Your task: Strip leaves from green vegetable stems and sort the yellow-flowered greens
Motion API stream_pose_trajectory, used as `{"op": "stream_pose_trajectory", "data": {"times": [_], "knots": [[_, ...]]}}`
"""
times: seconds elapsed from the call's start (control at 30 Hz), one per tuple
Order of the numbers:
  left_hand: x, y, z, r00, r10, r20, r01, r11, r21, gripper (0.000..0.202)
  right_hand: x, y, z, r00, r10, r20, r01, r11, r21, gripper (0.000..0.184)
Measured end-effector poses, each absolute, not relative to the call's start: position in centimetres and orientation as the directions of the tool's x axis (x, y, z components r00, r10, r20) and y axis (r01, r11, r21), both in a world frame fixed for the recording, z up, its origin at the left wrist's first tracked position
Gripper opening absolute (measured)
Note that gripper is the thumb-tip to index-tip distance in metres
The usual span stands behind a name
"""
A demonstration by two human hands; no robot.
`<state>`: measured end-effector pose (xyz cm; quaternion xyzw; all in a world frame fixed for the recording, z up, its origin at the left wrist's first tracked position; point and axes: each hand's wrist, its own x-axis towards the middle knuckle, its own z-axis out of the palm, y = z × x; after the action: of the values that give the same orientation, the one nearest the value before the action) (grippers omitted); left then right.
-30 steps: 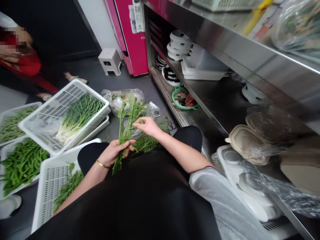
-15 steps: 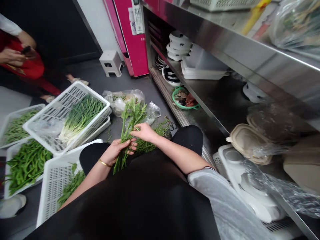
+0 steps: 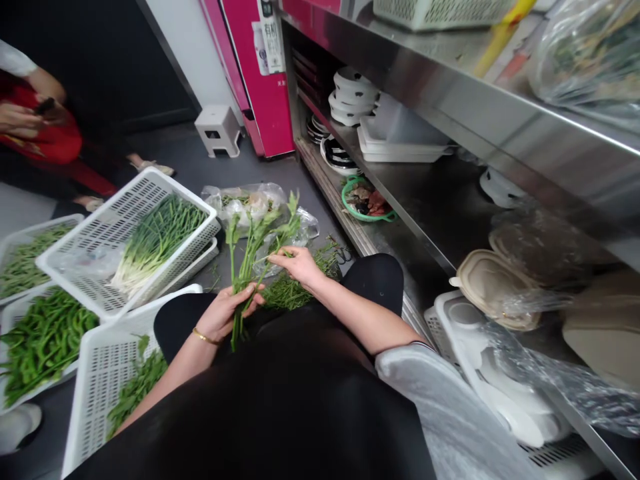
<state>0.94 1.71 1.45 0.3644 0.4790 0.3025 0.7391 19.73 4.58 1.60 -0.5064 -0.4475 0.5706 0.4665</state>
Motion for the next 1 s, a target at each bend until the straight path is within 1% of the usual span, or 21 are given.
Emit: {"op": "stream_pose_trajectory", "data": {"times": [0.07,0.13,0.17,0.2,0.27,0.33,0.37,0.43,0.5,0.57,0.63,0.7,0.73,0.77,0.8,0.83,0.87,0.9,0.93,0.97,1.0], "knots": [[0.5,1.7,1.8,0.342,0.811,-0.475,-0.097,0.533,0.84,0.034,20.2,4.3,1.8,-0.067,0.996,-0.059,0.043,-0.057,-0.997,0.033],[-0.2,1.7,2.0,0.307,0.827,-0.472,-0.082,0.517,0.852,0.033,21.3,3.4,2.7,-0.204,0.978,0.035,0.238,0.085,-0.968,0.025],[-0.5,1.7,2.1,0.29,0.833,-0.47,-0.067,0.508,0.859,0.033,22.1,2.8,3.4,-0.279,0.958,0.073,0.349,0.172,-0.921,0.022],[-0.8,1.7,2.1,0.278,0.838,-0.47,-0.046,0.5,0.865,0.032,22.9,2.2,4.4,-0.337,0.935,0.108,0.457,0.263,-0.85,0.02],[-1.2,1.6,2.1,0.264,0.843,-0.468,0.004,0.485,0.875,0.031,24.4,1.5,6.6,-0.391,0.898,0.202,0.631,0.421,-0.652,0.023],[-1.4,1.5,2.1,0.267,0.844,-0.466,0.044,0.472,0.88,0.03,25.5,1.8,8.6,-0.419,0.863,0.282,0.742,0.504,-0.442,0.028],[-1.5,1.4,2.1,0.274,0.842,-0.465,0.059,0.468,0.882,0.029,25.8,2.2,9.4,-0.446,0.848,0.286,0.775,0.526,-0.35,0.029],[-1.5,1.3,2.1,0.289,0.835,-0.468,0.082,0.465,0.881,0.028,25.8,3.4,10.3,-0.526,0.818,0.232,0.798,0.569,-0.2,0.031],[-1.4,1.2,2.2,0.305,0.826,-0.474,0.1,0.467,0.879,0.027,25.2,4.4,10.2,-0.619,0.774,0.132,0.765,0.633,-0.123,0.03],[-1.4,1.1,2.4,0.317,0.819,-0.478,0.105,0.47,0.876,0.027,24.3,4.9,9.5,-0.69,0.723,0.03,0.718,0.689,-0.099,0.028],[-1.4,1.1,2.4,0.323,0.816,-0.479,0.098,0.474,0.875,0.027,23.4,5.0,8.6,-0.725,0.686,-0.059,0.688,0.719,-0.098,0.026],[-1.5,1.1,2.4,0.336,0.809,-0.482,0.086,0.484,0.871,0.027,23.2,5.0,7.6,-0.761,0.639,-0.114,0.649,0.745,-0.154,0.025],[-1.7,1.1,2.4,0.347,0.799,-0.491,0.083,0.495,0.865,0.028,23.4,5.1,7.1,-0.784,0.61,-0.112,0.618,0.753,-0.226,0.024],[-1.9,1.2,2.3,0.359,0.788,-0.501,0.081,0.508,0.857,0.029,23.9,5.3,6.6,-0.802,0.591,-0.082,0.582,0.744,-0.328,0.024],[-2.1,1.2,2.2,0.367,0.777,-0.512,0.078,0.523,0.849,0.031,24.6,5.5,6.2,-0.796,0.605,-0.02,0.549,0.707,-0.446,0.025],[-2.2,1.3,2.1,0.364,0.77,-0.524,0.068,0.539,0.84,0.032,25.6,5.8,5.9,-0.746,0.662,0.064,0.521,0.642,-0.563,0.027],[-2.4,1.4,2.0,0.348,0.769,-0.536,0.051,0.555,0.83,0.033,26.6,5.9,5.7,-0.642,0.751,0.154,0.492,0.558,-0.668,0.03],[-2.6,1.5,1.8,0.325,0.771,-0.548,0.031,0.57,0.821,0.034,27.6,6.1,5.6,-0.493,0.839,0.229,0.458,0.474,-0.752,0.033],[-2.6,1.6,1.7,0.301,0.772,-0.56,0.009,0.585,0.811,0.034,28.4,6.1,5.6,-0.336,0.898,0.282,0.423,0.412,-0.807,0.035],[-2.6,1.7,1.5,0.281,0.77,-0.573,-0.009,0.599,0.801,0.033,28.9,5.9,5.8,-0.223,0.921,0.319,0.399,0.385,-0.832,0.036],[-2.5,1.9,1.4,0.269,0.766,-0.584,-0.019,0.611,0.792,0.033,29.0,5.7,6.2,-0.18,0.921,0.345,0.397,0.388,-0.832,0.035]]}}
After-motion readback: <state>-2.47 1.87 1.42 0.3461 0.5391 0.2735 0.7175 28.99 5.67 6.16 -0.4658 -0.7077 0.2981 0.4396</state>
